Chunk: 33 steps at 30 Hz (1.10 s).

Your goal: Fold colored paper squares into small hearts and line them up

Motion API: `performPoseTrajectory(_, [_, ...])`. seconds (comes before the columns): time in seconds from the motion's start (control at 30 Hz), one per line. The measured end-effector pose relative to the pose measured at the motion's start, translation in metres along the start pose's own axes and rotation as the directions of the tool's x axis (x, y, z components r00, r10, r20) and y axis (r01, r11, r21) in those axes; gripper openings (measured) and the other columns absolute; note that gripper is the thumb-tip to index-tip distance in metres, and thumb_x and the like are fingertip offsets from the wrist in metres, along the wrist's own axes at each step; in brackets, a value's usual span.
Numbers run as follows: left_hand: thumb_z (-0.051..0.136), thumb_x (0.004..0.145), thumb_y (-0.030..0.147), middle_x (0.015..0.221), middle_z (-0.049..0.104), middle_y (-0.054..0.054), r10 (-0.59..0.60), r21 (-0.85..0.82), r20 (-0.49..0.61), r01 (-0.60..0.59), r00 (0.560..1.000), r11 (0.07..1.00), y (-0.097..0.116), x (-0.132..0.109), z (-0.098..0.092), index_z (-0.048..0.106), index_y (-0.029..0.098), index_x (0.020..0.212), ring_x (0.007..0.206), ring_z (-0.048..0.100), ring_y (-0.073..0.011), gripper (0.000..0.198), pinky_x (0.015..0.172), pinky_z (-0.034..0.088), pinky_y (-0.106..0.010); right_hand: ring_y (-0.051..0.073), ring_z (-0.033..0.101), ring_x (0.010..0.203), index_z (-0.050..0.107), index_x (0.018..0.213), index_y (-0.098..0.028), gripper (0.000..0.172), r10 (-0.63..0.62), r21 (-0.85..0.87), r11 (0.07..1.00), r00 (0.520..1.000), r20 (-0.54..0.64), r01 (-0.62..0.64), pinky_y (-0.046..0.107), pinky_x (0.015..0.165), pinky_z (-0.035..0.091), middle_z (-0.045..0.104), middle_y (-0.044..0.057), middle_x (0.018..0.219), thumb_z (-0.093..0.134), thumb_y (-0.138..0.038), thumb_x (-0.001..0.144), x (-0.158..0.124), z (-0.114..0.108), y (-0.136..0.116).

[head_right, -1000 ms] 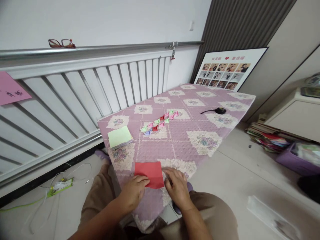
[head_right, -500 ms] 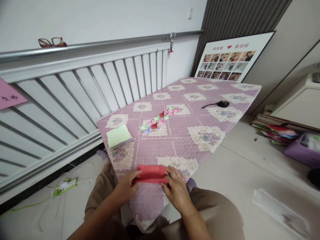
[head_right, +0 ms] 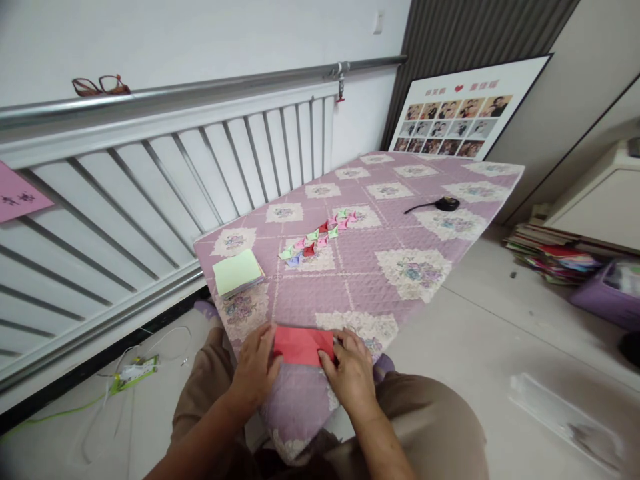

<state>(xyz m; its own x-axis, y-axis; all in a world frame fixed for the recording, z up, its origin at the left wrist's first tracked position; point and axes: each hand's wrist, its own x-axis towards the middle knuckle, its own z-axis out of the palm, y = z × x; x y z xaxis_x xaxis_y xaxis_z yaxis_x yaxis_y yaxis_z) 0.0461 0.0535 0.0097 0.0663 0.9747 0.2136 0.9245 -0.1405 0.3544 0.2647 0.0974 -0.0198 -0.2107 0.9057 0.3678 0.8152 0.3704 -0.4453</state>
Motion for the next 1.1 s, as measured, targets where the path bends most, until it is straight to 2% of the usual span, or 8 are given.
performPoseTrajectory(0.03, [0.048, 0.087, 0.023, 0.143, 0.041, -0.013, 0.114, 0.033, 0.024, -0.115, 0.993, 0.993, 0.001, -0.003, 0.002, 0.038, 0.018, 0.139, 0.134, 0.033, -0.0280, 0.054, 0.110, 0.027, -0.048, 0.030, 0.048, 0.117, 0.071, 0.094, -0.022, 0.025, 0.002, -0.004, 1.000, 1.000, 0.004, -0.002, 0.049, 0.097, 0.039, 0.062, 0.008, 0.113, 0.054, -0.038, 0.085, 0.000, 0.000, 0.000])
performPoseTrajectory(0.1, [0.052, 0.087, 0.032, 0.150, 0.033, -0.009, 0.319, 0.056, 0.126, -0.327, 0.939, 0.943, 0.005, -0.007, 0.006, 0.035, 0.021, 0.142, 0.139, 0.024, -0.0294, 0.058, 0.112, 0.020, -0.051, 0.030, 0.048, 0.116, 0.072, 0.090, -0.022, 0.023, 0.004, -0.007, 1.000, 1.000, 0.006, -0.004, 0.048, 0.097, 0.039, 0.062, 0.008, 0.113, 0.054, -0.037, 0.085, 0.001, -0.001, -0.001])
performPoseTrajectory(0.2, [0.054, 0.084, 0.050, 0.156, 0.018, -0.010, 0.437, 0.050, 0.266, -0.465, 0.859, 0.884, 0.007, -0.009, 0.012, 0.019, 0.019, 0.148, 0.143, 0.011, -0.0311, 0.080, 0.114, 0.011, -0.054, 0.029, 0.048, 0.115, 0.072, 0.086, -0.023, 0.022, 0.005, -0.010, 1.000, 1.000, 0.014, -0.005, 0.047, 0.096, 0.040, 0.062, 0.007, 0.112, 0.055, -0.037, 0.085, 0.002, -0.002, -0.002])
performPoseTrajectory(0.33, [0.049, 0.082, 0.064, 0.157, 0.009, -0.012, 0.387, 0.055, 0.394, -0.442, 0.833, 0.895, 0.004, -0.007, 0.015, 0.008, 0.016, 0.150, 0.144, 0.007, -0.0306, 0.093, 0.113, 0.007, -0.055, 0.029, 0.049, 0.114, 0.072, 0.087, -0.024, 0.023, 0.010, -0.023, 1.000, 1.000, 0.018, -0.009, 0.047, 0.095, 0.040, 0.062, 0.007, 0.112, 0.055, -0.038, 0.085, 0.002, -0.002, -0.002])
performPoseTrajectory(0.47, [0.042, 0.081, 0.071, 0.157, 0.005, -0.011, 0.356, 0.021, 0.475, -0.415, 0.805, 0.910, 0.002, -0.006, 0.012, 0.006, 0.017, 0.150, 0.144, 0.004, -0.0294, 0.095, 0.113, 0.006, -0.056, 0.028, 0.050, 0.113, 0.072, 0.084, -0.023, 0.027, 0.008, -0.042, 0.999, 1.000, -0.012, -0.009, 0.046, 0.096, 0.040, 0.064, 0.007, 0.110, 0.051, -0.040, 0.088, 0.003, 0.000, -0.002])
performPoseTrajectory(0.67, [0.041, 0.082, 0.069, 0.157, 0.007, -0.012, 0.350, -0.025, 0.494, -0.389, 0.796, 0.921, 0.005, -0.005, 0.006, 0.008, 0.017, 0.150, 0.144, 0.005, -0.0312, 0.092, 0.113, 0.005, -0.057, 0.028, 0.052, 0.110, 0.070, 0.081, -0.022, 0.025, 0.015, -0.084, 0.996, 1.000, -0.024, -0.017, 0.045, 0.093, 0.041, 0.064, 0.008, 0.109, 0.052, -0.039, 0.087, 0.005, 0.000, -0.007])
performPoseTrajectory(0.83, [0.046, 0.077, 0.073, 0.157, 0.008, -0.013, 0.318, -0.033, 0.487, -0.347, 0.813, 0.937, 0.004, -0.005, 0.007, 0.013, 0.019, 0.150, 0.143, 0.005, -0.0371, 0.096, 0.110, 0.006, -0.064, 0.028, 0.053, 0.107, 0.067, 0.076, -0.022, 0.022, 0.037, -0.106, 0.994, 0.999, -0.013, -0.038, 0.044, 0.089, 0.042, 0.063, 0.008, 0.111, 0.053, -0.037, 0.085, 0.006, -0.001, -0.010])
performPoseTrajectory(1.1, [0.049, 0.075, 0.073, 0.157, 0.004, -0.014, 0.296, -0.021, 0.480, -0.326, 0.826, 0.945, 0.003, -0.006, 0.010, 0.014, 0.021, 0.149, 0.142, 0.006, -0.0396, 0.098, 0.108, 0.008, -0.067, 0.029, 0.052, 0.109, 0.065, 0.072, -0.022, 0.023, 0.049, -0.117, 0.992, 0.999, -0.011, -0.049, 0.045, 0.090, 0.040, 0.063, 0.007, 0.111, 0.054, -0.037, 0.084, 0.006, 0.001, -0.010])
